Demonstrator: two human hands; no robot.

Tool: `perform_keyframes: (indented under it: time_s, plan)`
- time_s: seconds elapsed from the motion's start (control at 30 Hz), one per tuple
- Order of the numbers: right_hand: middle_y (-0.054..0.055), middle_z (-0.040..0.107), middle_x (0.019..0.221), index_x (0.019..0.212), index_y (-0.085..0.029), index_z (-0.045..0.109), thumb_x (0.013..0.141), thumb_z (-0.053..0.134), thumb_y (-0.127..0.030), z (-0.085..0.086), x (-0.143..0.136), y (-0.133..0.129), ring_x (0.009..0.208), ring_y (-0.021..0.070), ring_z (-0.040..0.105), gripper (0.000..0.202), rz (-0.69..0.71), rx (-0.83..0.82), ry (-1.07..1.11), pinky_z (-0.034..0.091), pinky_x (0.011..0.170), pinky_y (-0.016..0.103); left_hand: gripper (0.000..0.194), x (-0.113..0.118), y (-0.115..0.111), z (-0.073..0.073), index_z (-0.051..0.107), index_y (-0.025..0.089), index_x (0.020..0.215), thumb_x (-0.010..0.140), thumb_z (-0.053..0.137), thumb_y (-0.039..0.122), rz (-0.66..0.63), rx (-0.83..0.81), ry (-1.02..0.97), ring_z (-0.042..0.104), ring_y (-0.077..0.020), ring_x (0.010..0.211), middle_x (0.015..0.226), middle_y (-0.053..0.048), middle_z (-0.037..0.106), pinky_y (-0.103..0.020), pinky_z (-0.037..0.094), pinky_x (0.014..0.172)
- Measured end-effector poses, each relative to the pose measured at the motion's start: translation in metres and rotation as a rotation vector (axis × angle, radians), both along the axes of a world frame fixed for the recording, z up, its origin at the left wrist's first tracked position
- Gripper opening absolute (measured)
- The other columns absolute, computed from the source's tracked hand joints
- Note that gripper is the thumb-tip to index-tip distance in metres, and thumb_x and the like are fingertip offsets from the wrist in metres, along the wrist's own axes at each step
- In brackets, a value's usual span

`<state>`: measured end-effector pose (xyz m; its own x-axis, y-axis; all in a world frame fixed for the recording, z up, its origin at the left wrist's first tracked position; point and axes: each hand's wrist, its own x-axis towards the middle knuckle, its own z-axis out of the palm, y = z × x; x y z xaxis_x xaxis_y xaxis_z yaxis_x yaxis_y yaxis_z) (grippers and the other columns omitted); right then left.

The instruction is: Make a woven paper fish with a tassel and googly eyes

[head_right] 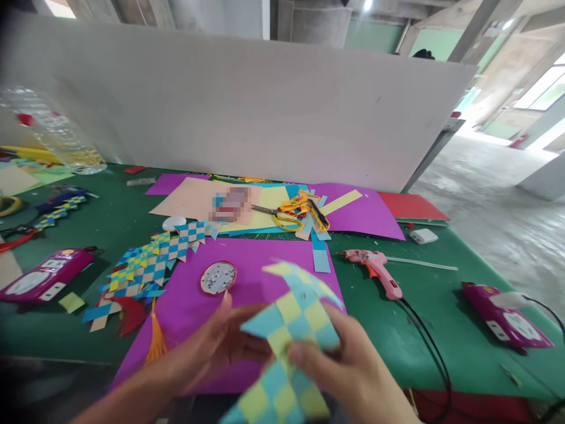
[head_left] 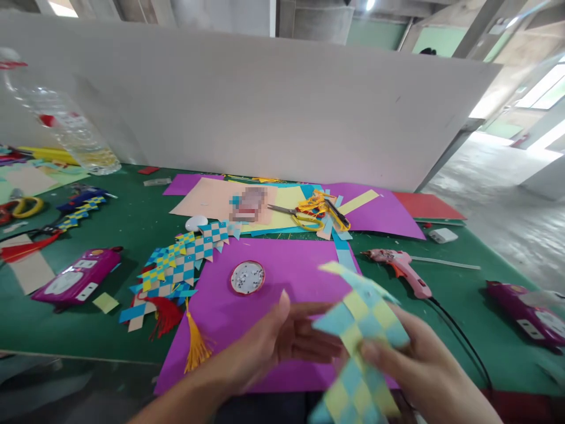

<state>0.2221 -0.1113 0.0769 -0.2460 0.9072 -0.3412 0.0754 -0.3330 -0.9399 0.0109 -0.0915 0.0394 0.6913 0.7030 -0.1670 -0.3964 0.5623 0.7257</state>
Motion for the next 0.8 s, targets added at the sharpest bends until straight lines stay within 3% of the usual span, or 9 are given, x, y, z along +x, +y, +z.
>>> perform_keyframes:
  time_s: [0.1, 0.23, 0.33, 0.4, 0.47, 0.53, 0.67, 0.73, 0.8]
  plan:
    - [0.001, 0.067, 0.084, 0.108, -0.023, 0.065, 0.071, 0.076, -0.043, 0.013, -0.024, 0.038, 0.074, 0.0163, 0.063, 0.043, -0.059, 0.181, 0.130, 0.054, 0.066, 0.026, 0.065, -0.001, -0.022, 0.001, 0.063, 0.017, 0.121, 0.082, 0.052, 0.069, 0.137, 0.058, 0.033, 0.069, -0.0270, 0.093, 0.107, -0.014, 0.071, -0.039, 0.051, 0.084]
    - [-0.001, 0.064, 0.088, 0.110, -0.025, 0.061, 0.077, 0.072, -0.037, 0.013, -0.056, 0.073, 0.076, 0.0131, 0.060, 0.037, -0.049, 0.287, 0.243, 0.052, 0.069, 0.025, 0.043, -0.013, -0.040, 0.001, 0.068, 0.015, 0.103, 0.076, 0.074, 0.047, 0.347, 0.062, 0.303, 0.071, -0.0202, 0.073, 0.091, -0.011, 0.074, -0.029, 0.052, 0.071]
    - [-0.002, 0.061, 0.083, 0.093, -0.022, 0.061, 0.076, 0.072, -0.036, 0.009, -0.077, 0.087, 0.073, 0.0104, 0.056, 0.024, 0.006, 0.269, 0.267, 0.050, 0.066, 0.022, 0.041, -0.036, -0.050, -0.003, 0.069, 0.014, 0.096, 0.074, 0.074, 0.049, 0.513, 0.008, 0.469, 0.066, -0.0160, 0.058, 0.078, -0.009, 0.073, -0.023, 0.048, 0.054]
    - [-0.003, 0.059, 0.082, 0.084, -0.021, 0.058, 0.074, 0.073, -0.035, 0.008, -0.091, 0.094, 0.073, 0.0095, 0.056, 0.022, 0.046, 0.235, 0.313, 0.051, 0.068, 0.021, 0.042, -0.057, -0.056, -0.006, 0.070, 0.014, 0.086, 0.072, 0.074, 0.052, 0.571, -0.005, 0.589, 0.058, -0.0115, 0.045, 0.070, -0.007, 0.070, -0.019, 0.036, 0.040]
    - [-0.003, 0.059, 0.081, 0.081, -0.021, 0.057, 0.073, 0.074, -0.036, 0.008, -0.106, 0.101, 0.074, 0.0099, 0.057, 0.024, 0.092, 0.179, 0.383, 0.053, 0.071, 0.023, 0.043, -0.079, -0.063, -0.006, 0.068, 0.012, 0.072, 0.073, 0.071, 0.055, 0.612, -0.009, 0.703, 0.048, -0.0063, 0.037, 0.068, -0.006, 0.068, -0.018, 0.028, 0.037]
    - [-0.003, 0.060, 0.078, 0.081, -0.021, 0.058, 0.072, 0.073, -0.039, 0.007, -0.123, 0.110, 0.073, 0.0106, 0.058, 0.025, 0.143, 0.106, 0.445, 0.055, 0.075, 0.027, 0.046, -0.103, -0.069, -0.006, 0.065, 0.013, 0.064, 0.070, 0.072, 0.058, 0.686, 0.007, 0.756, 0.043, -0.0038, 0.035, 0.067, -0.005, 0.068, -0.018, 0.030, 0.038]
    - [-0.002, 0.063, 0.066, 0.072, -0.020, 0.059, 0.072, 0.071, -0.045, -0.001, -0.162, 0.131, 0.066, 0.0125, 0.062, 0.027, 0.270, -0.005, 0.452, 0.056, 0.074, 0.031, 0.043, -0.149, -0.075, -0.003, 0.070, 0.018, 0.075, 0.062, 0.077, 0.059, 0.881, 0.038, 0.871, 0.044, -0.0077, 0.041, 0.064, 0.000, 0.066, -0.020, 0.036, 0.040]
    - [-0.002, 0.064, 0.062, 0.068, -0.019, 0.060, 0.072, 0.068, -0.048, -0.009, -0.176, 0.142, 0.066, 0.0131, 0.066, 0.030, 0.313, -0.028, 0.414, 0.056, 0.073, 0.030, 0.041, -0.168, -0.076, -0.006, 0.072, 0.023, 0.086, 0.066, 0.074, 0.059, 0.891, 0.060, 0.951, 0.047, -0.0094, 0.044, 0.068, 0.002, 0.068, -0.022, 0.042, 0.045]
    - [-0.004, 0.065, 0.063, 0.069, -0.019, 0.061, 0.074, 0.065, -0.046, -0.016, -0.180, 0.151, 0.070, 0.0106, 0.068, 0.028, 0.300, -0.016, 0.385, 0.054, 0.077, 0.026, 0.040, -0.185, -0.078, -0.015, 0.072, 0.026, 0.091, 0.072, 0.068, 0.061, 0.948, 0.118, 1.147, 0.047, -0.0104, 0.042, 0.064, 0.003, 0.068, -0.020, 0.035, 0.040]
